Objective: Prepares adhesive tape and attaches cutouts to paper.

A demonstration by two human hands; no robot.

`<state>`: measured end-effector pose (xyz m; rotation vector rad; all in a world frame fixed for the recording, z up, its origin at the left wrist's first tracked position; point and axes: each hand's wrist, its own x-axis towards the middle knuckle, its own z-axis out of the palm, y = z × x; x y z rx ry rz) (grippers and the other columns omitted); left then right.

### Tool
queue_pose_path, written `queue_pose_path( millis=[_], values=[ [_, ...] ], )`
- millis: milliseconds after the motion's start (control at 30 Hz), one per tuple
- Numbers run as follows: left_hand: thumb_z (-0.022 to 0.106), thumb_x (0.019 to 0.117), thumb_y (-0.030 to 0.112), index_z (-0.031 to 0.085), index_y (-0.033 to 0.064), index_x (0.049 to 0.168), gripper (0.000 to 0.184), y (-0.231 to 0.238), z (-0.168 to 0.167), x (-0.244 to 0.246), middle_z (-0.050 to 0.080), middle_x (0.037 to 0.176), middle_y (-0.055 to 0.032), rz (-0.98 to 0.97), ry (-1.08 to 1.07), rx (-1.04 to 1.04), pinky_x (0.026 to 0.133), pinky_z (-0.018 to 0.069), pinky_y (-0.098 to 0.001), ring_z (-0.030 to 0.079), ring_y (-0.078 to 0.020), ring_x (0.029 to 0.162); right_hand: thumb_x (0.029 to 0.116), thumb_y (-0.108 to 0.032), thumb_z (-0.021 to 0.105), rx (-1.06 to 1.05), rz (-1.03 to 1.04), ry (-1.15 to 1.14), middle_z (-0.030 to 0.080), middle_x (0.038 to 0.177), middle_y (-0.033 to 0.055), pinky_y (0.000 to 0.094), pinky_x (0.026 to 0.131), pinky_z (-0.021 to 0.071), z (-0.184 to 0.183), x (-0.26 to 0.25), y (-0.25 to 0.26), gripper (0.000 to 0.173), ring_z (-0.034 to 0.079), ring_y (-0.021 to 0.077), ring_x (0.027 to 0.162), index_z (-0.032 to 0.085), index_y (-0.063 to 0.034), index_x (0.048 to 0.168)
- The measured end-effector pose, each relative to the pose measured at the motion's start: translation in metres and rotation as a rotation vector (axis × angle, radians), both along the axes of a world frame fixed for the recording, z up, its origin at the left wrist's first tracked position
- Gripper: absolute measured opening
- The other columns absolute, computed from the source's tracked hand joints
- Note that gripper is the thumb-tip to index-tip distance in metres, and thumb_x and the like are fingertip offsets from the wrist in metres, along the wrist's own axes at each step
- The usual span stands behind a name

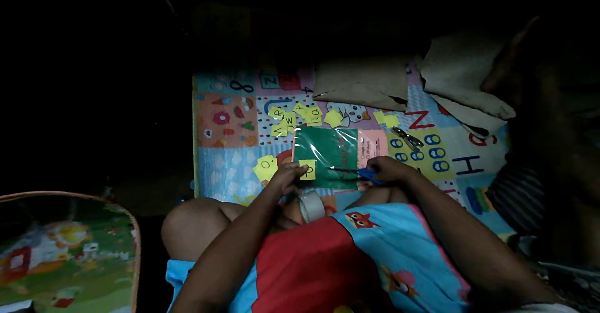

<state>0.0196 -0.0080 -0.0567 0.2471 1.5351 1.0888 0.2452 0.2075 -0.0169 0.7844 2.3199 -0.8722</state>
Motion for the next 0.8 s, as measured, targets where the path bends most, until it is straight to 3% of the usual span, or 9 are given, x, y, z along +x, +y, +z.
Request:
queue_pose_path(
  millis=[133, 233, 333, 500, 633, 800],
  values=[
    [0.051, 0.1078, 0.019, 0.058, 0.0002, 0.115, 0.021, 0.001, -0.002, 0.002, 0.062, 0.091, -0.0104, -0.021, 0.002, 0.012, 0.060, 0.0565, -0.0353, 0.063, -0.0175, 0.070, 0.0863, -0.025, 0.085, -0.044, 0.030, -0.045, 0.064, 0.099, 0.0232, 0.0548, 0.086, 0.0491, -0.001, -0.002, -0.015, 0.047, 0.061, 0.0354, 0.093, 0.061, 0.0062, 0.113],
    [0.050, 0.1079, 0.019, 0.057, 0.0013, 0.108, 0.019, 0.001, -0.005, 0.003, 0.062, 0.088, -0.0098, -0.053, -0.005, 0.033, 0.059, 0.0572, -0.0355, 0.064, -0.0180, 0.069, 0.0793, -0.026, 0.091, -0.030, 0.058, -0.010, 0.065, 0.098, 0.0218, 0.0555, 0.085, 0.0506, -0.005, -0.013, -0.020, 0.054, 0.063, 0.0353, 0.092, 0.062, 0.0054, 0.113],
    [0.049, 0.1082, 0.017, 0.058, 0.0006, 0.113, 0.019, 0.000, -0.002, 0.004, 0.064, 0.091, -0.0097, -0.065, -0.023, 0.064, 0.061, 0.0583, -0.0357, 0.066, -0.0178, 0.071, 0.0729, -0.027, 0.094, 0.010, 0.149, 0.012, 0.065, 0.105, 0.0225, 0.0579, 0.089, 0.0504, -0.011, -0.019, -0.019, 0.060, 0.063, 0.0383, 0.099, 0.063, 0.0048, 0.114],
    [0.049, 0.1077, 0.014, 0.053, 0.0038, 0.094, 0.017, -0.002, -0.005, 0.004, 0.060, 0.081, -0.0065, -0.088, -0.032, 0.117, 0.059, 0.0580, -0.0352, 0.063, -0.0164, 0.064, 0.0755, -0.030, 0.093, 0.002, 0.251, 0.004, 0.064, 0.107, 0.0224, 0.0563, 0.091, 0.0500, -0.011, -0.025, -0.024, 0.061, 0.063, 0.0380, 0.102, 0.063, 0.0051, 0.116],
    [0.048, 0.1077, 0.013, 0.055, 0.0042, 0.096, 0.016, -0.002, -0.011, 0.003, 0.063, 0.080, -0.0054, -0.102, -0.038, 0.132, 0.057, 0.0586, -0.0343, 0.064, -0.0153, 0.063, 0.0777, -0.029, 0.091, 0.027, 0.282, 0.043, 0.065, 0.102, 0.0215, 0.0563, 0.090, 0.0500, -0.016, -0.030, -0.020, 0.056, 0.063, 0.0371, 0.098, 0.064, 0.0052, 0.112],
    [0.046, 0.1084, 0.013, 0.056, 0.0023, 0.101, 0.017, -0.005, -0.011, 0.000, 0.064, 0.087, -0.0075, -0.143, -0.038, 0.135, 0.065, 0.0600, -0.0386, 0.067, -0.0177, 0.071, 0.0789, -0.028, 0.091, 0.013, 0.293, 0.032, 0.065, 0.104, 0.0223, 0.0566, 0.092, 0.0498, -0.016, -0.040, -0.023, 0.055, 0.063, 0.0380, 0.100, 0.064, 0.0054, 0.113]
  ],
)
